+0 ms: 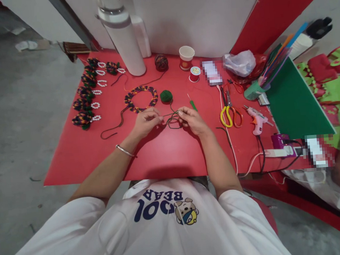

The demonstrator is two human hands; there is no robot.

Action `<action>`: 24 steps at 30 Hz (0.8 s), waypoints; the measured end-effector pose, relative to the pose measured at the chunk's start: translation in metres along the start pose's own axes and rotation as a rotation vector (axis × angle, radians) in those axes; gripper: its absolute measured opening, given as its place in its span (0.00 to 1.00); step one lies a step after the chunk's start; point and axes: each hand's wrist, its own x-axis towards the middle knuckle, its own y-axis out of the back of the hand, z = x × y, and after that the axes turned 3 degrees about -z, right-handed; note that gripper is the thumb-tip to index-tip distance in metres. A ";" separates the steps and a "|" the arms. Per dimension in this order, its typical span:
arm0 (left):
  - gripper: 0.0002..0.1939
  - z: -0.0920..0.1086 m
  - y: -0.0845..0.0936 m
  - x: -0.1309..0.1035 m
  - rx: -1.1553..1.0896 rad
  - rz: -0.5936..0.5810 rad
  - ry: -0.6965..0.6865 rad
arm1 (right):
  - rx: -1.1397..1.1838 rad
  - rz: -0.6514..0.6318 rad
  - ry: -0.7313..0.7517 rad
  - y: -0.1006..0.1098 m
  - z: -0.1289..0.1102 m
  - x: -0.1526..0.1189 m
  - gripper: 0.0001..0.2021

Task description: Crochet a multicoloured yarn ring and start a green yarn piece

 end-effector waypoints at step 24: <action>0.18 -0.005 -0.029 -0.007 -0.395 0.071 0.296 | -1.055 0.466 0.260 0.012 -0.011 -0.006 0.08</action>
